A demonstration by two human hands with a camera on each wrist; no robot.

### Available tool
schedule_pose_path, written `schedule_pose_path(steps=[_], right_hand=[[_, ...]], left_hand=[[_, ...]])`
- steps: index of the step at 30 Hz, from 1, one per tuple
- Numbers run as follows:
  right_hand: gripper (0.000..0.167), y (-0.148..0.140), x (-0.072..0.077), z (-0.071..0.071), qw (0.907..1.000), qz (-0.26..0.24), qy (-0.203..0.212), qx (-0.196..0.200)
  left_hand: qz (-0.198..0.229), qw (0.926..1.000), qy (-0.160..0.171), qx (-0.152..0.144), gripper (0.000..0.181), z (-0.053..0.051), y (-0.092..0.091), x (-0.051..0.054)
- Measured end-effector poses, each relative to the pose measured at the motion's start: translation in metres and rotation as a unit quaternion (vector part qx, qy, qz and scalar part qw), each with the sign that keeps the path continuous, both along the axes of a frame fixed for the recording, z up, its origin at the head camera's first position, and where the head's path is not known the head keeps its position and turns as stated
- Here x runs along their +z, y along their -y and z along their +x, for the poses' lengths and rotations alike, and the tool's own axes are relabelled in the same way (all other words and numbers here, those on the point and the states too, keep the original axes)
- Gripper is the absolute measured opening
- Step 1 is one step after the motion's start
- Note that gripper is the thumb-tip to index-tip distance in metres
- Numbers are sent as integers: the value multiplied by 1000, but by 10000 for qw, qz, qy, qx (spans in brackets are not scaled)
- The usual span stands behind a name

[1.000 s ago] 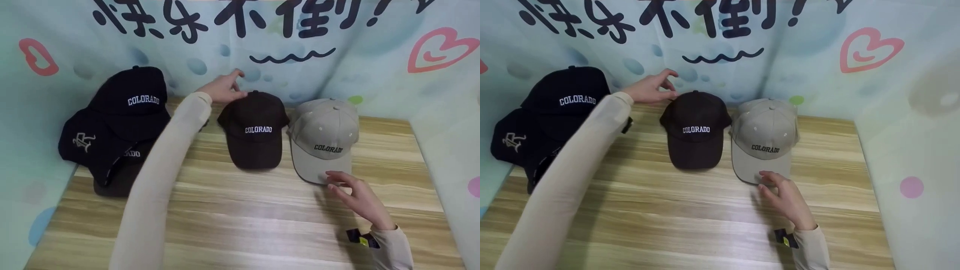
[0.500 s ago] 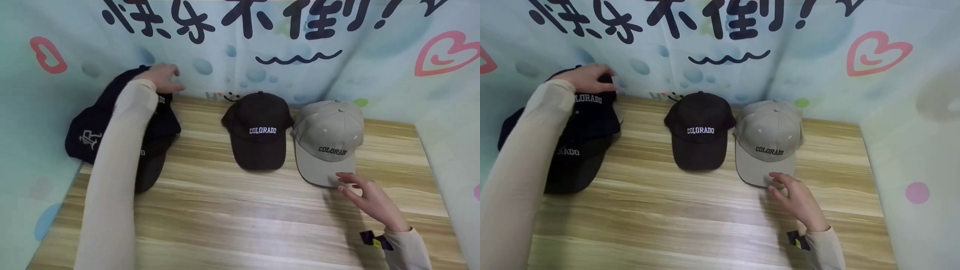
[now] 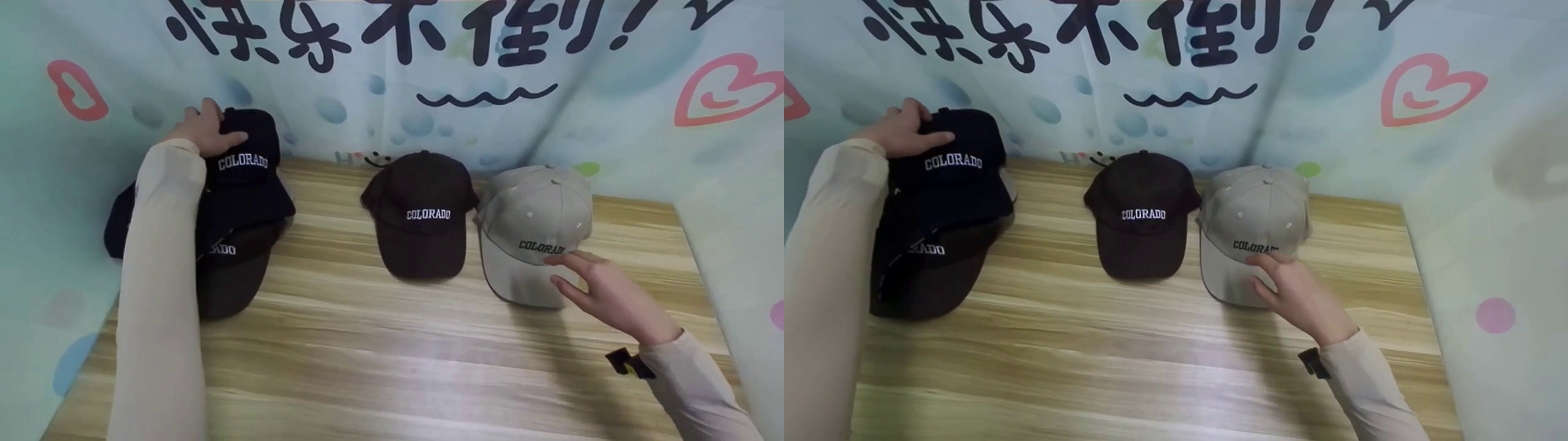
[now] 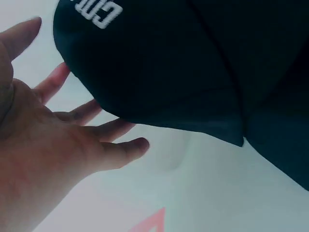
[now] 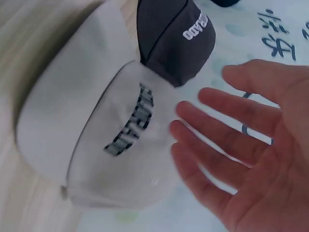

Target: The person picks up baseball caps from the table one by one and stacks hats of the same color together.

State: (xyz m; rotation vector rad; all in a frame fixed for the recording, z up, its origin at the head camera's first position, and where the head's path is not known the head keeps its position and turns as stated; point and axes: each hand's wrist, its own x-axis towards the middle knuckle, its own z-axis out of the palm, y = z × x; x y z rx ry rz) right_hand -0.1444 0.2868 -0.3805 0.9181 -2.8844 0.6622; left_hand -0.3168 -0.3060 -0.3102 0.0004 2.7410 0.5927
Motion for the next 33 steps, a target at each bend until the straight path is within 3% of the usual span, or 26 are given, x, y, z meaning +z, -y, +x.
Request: schedule_pose_path(steps=[7,13,16,20,22,25,28,31,33], right_hand=[[24,39,-15,-17,9932,-171,-762,861],[23,69,-30,-22,9879,-172,-820,1308],[23,78,-35,-21,9863,-181,-795,1432],[24,85,-40,-20,9843,-217,-699,1608],[25,88,-44,-19,9834,-199,-618,1692],[26,93,-48,-18,9829,-122,-468,1775],[25,98,-51,-17,9829,-32,-349,1805],[25,101,-52,-17,9820,35,-284,1868],[26,102,-54,-17,9810,63,-270,1920]], left_hand=[[126,9993,254,242,99,2,20,-6],[497,9970,445,387,114,5,31,-12],[400,9965,581,439,118,6,31,-7],[-149,9951,853,473,122,4,29,5],[-221,9940,998,396,119,3,28,10],[45,9939,1095,152,109,0,25,17],[723,9920,1034,-71,97,-2,20,22],[1483,9838,974,-263,81,-1,11,25],[1896,9749,1111,-356,66,0,3,29]])
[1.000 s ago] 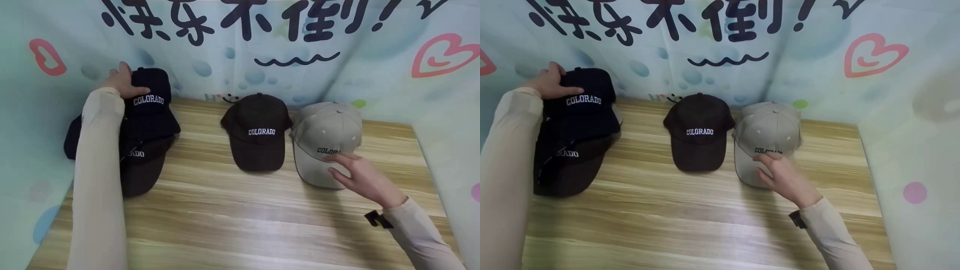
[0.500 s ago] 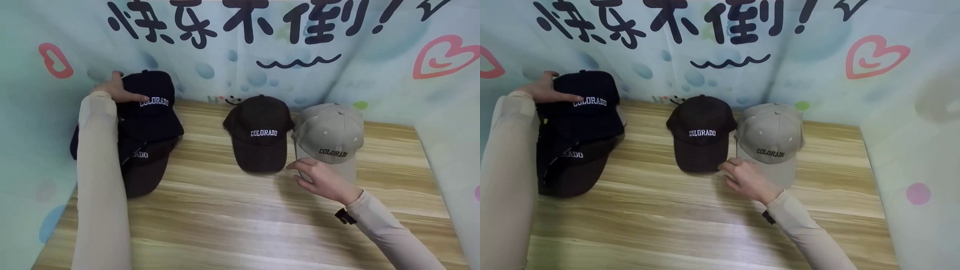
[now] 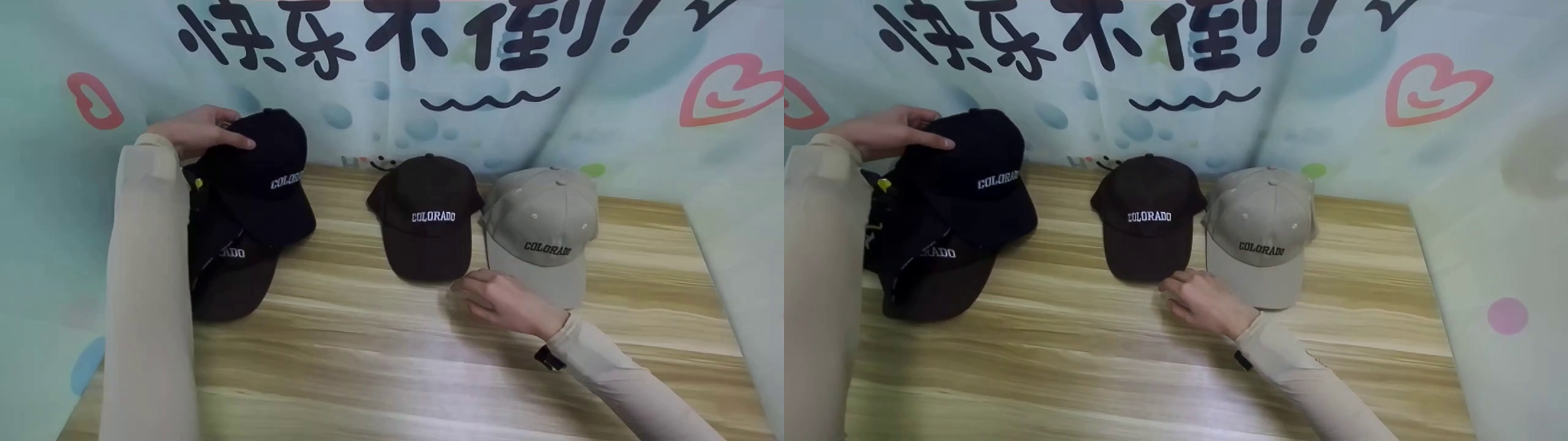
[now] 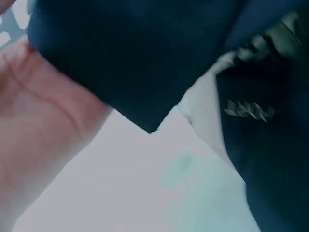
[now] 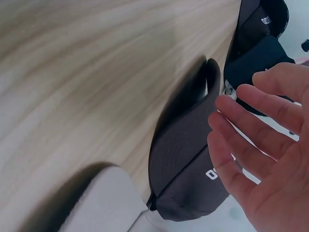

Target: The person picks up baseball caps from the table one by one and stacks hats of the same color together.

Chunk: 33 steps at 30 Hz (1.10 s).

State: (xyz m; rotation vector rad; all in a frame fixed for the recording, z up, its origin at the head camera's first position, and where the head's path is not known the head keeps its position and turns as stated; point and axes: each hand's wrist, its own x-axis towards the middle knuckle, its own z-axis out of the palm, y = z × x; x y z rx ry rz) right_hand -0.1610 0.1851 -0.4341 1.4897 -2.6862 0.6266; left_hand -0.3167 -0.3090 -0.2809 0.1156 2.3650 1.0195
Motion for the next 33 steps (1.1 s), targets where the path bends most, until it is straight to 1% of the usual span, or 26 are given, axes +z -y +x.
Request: schedule_pose_path(steps=[1,2,3,5,7,8,9,10,12,13,14,15,17,18,20,22,24,25,28,29,33], right_hand=[[26,0,-1,0,10000,11,9,21],[26,0,-2,1,10000,14,29,38],[26,-1,-2,1,10000,14,41,42],[26,-2,-4,2,10000,-4,62,16],[26,-3,-5,3,9999,-29,99,-23],[25,-4,-5,4,9999,-48,110,-35],[25,-5,-6,4,9999,-64,124,-43],[24,-6,-6,4,9999,-77,137,-43],[23,-7,-7,5,9998,-109,170,-28],[22,-7,-8,5,9998,-124,180,-26],[22,-8,-8,5,9997,-142,180,-22],[22,-8,-9,6,9997,-147,180,-22],[22,-8,-10,6,9997,-159,171,-10],[22,-8,-10,6,9997,-163,167,0],[21,-8,-11,7,9998,-168,141,21],[21,-8,-12,7,9997,-191,117,34],[21,-9,-13,8,9997,-223,123,13],[21,-10,-13,9,9997,-227,125,-6],[20,-11,-13,10,9995,-216,219,-87],[20,-11,-13,11,9994,-201,254,-130],[18,-13,-13,12,9987,-151,388,-280]], left_hand=[[105,9998,117,-100,60,1,-5,2],[91,9992,272,-268,61,1,-8,4],[108,9978,468,-456,57,2,-13,7],[80,9915,960,-873,62,2,-22,13],[-8,9834,1267,-1298,62,1,-30,17],[-49,9796,1396,-1446,55,1,-35,18],[-54,9772,1479,-1519,44,2,-40,18],[-133,9757,1461,-1625,34,2,-45,18],[-302,9743,1279,-1829,14,4,-56,18],[-378,9739,1154,-1917,14,5,-61,18],[-425,9739,1008,-1988,21,7,-67,18],[-424,9738,840,-2071,23,8,-72,18],[-371,9731,478,-2221,21,11,-82,16],[-307,9728,353,-2270,17,12,-85,14],[-198,9710,140,-2377,8,12,-92,9],[-125,9689,-5,-2473,13,12,-97,2],[-83,9690,-19,-2468,13,11,-101,-6],[-81,9703,-6,-2418,11,10,-101,-9],[-3,9760,227,-2168,15,9,-97,-16],[-51,9773,293,-2098,13,8,-95,-17],[-499,9795,339,-1922,22,4,-82,-19]])
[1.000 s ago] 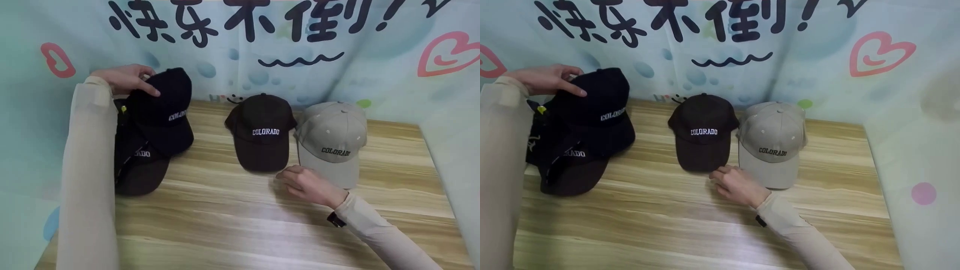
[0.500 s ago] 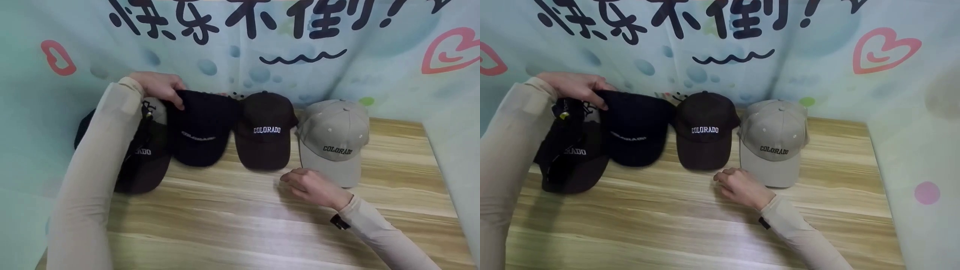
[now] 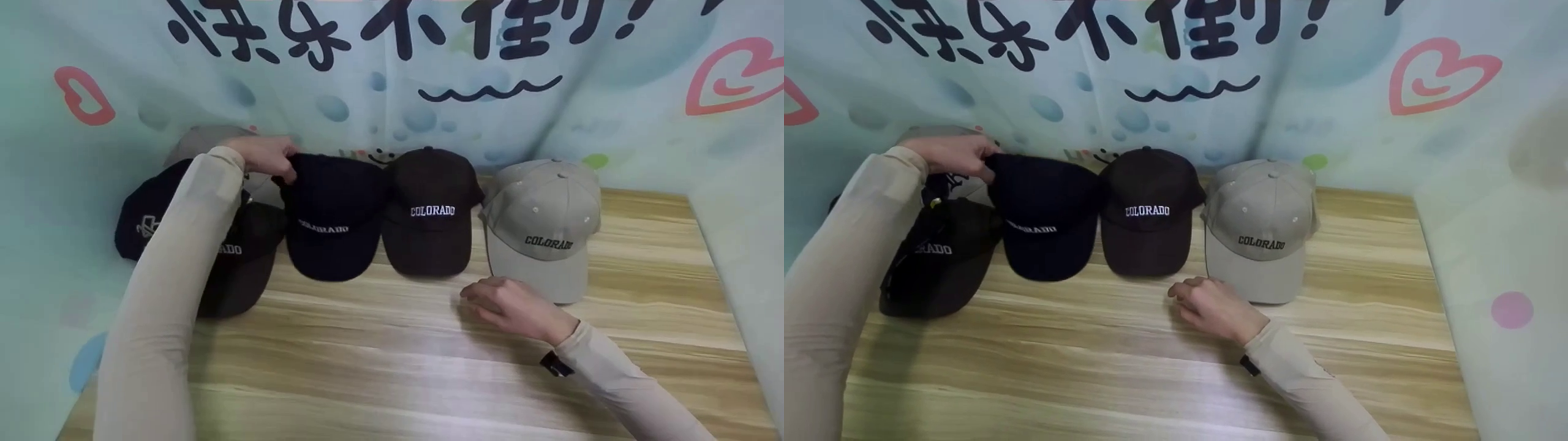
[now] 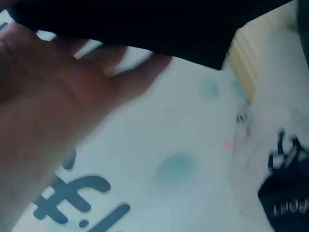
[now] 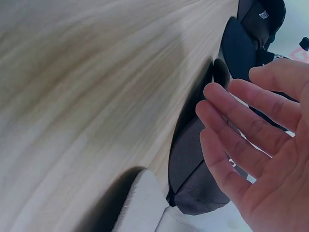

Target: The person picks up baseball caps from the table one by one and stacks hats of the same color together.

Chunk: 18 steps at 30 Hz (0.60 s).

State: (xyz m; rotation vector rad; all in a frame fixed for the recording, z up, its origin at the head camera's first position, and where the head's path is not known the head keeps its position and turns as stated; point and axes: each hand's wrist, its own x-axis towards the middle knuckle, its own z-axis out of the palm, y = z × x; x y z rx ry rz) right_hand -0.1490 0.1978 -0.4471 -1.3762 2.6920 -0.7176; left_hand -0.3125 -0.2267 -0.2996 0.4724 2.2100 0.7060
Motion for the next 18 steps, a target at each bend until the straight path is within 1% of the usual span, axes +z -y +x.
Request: schedule_pose_path(steps=[2,3,6,7,9,10,13,15,18], right_hand=[[18,0,-1,0,10000,33,28,-15],[18,-1,-1,-1,10000,46,36,-17],[20,-4,-1,-2,9999,72,-33,-129],[22,-5,-1,-2,9997,83,-105,-203],[23,-10,-1,-3,9986,78,-296,-422],[25,-13,-1,-4,9977,61,-354,-573],[27,-26,-2,-3,9923,11,-443,-1153],[27,-37,-3,-1,9867,-29,-382,-1583],[29,-50,-6,3,9779,47,-339,-2062]], left_hand=[[-332,9994,-120,69,10,-3,6,-4],[-463,9987,-166,152,10,-4,9,-6],[-825,9953,-312,390,19,-10,10,-14],[-967,9935,-406,436,19,-11,9,-17],[-1201,9896,-570,557,12,-14,5,-21],[-1309,9875,-650,589,13,-15,2,-23],[-1604,9819,-864,522,39,-16,-6,-26],[-1604,9815,-925,493,46,-15,-12,-27],[-1262,9868,-846,568,50,-14,-21,-27]])
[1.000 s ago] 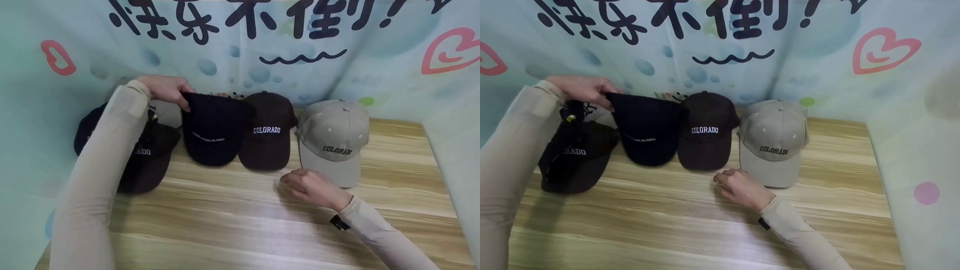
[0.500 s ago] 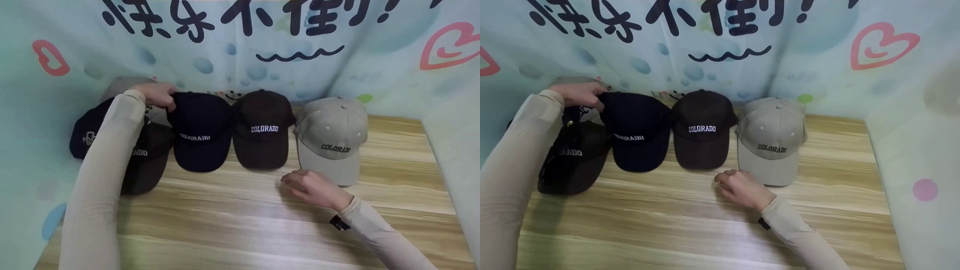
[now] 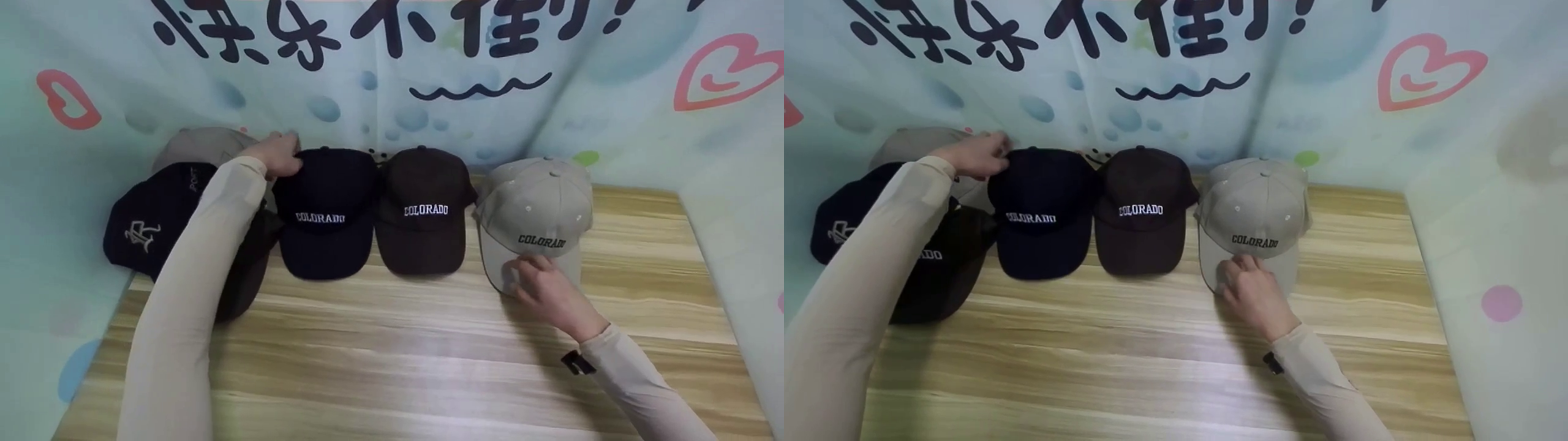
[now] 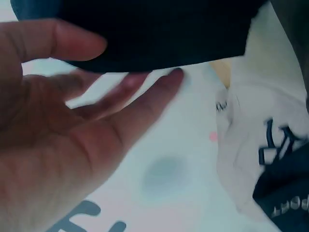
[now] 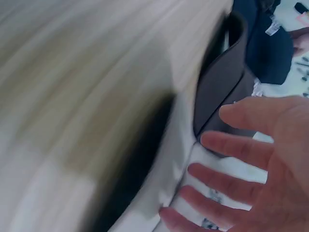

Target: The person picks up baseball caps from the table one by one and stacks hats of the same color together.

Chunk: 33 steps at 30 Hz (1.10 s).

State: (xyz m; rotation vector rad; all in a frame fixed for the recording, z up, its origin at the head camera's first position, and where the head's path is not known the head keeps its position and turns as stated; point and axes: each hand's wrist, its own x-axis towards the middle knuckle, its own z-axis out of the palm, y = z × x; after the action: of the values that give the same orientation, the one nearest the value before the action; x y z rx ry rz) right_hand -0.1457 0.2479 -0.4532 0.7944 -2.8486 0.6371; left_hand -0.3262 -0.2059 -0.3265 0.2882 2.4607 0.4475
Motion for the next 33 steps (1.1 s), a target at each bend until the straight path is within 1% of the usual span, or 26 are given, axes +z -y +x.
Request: schedule_pose_path(steps=[2,4,8,12,14,17,20,23,26,29,31,33], right_hand=[[32,-5,-4,2,9998,121,-74,-114],[35,-9,-7,2,9993,264,-222,-148],[38,-11,-12,1,9975,402,-546,-189],[40,-12,-14,0,9969,346,-664,-239],[41,-13,-15,-1,9967,316,-687,-302],[40,-16,-15,-1,9966,260,-664,-419],[39,-18,-16,-2,9965,237,-634,-493],[39,-19,-17,-1,9964,207,-637,-518],[39,-20,-18,-2,9963,175,-678,-509],[39,-20,-19,-2,9958,166,-769,-474],[38,-19,-18,-3,9952,153,-852,-446],[34,-16,-16,-2,9948,144,-914,-432]], left_hand=[[341,9994,60,65,54,2,-5,-2],[576,9983,90,-1,63,2,-12,-6],[569,9973,-70,-456,78,4,-28,-19],[515,9964,-254,-626,78,5,-43,-29],[572,9956,-348,-654,75,4,-50,-32],[677,9932,-497,-800,71,3,-59,-33],[743,9909,-607,-940,69,3,-65,-33],[857,9897,-676,-930,66,2,-64,-32],[964,9881,-818,-880,63,2,-58,-29],[836,9863,-1134,-858,61,0,-49,-24],[661,9859,-1323,-783,59,-1,-42,-19],[526,9859,-1435,-687,57,-3,-38,-15]])
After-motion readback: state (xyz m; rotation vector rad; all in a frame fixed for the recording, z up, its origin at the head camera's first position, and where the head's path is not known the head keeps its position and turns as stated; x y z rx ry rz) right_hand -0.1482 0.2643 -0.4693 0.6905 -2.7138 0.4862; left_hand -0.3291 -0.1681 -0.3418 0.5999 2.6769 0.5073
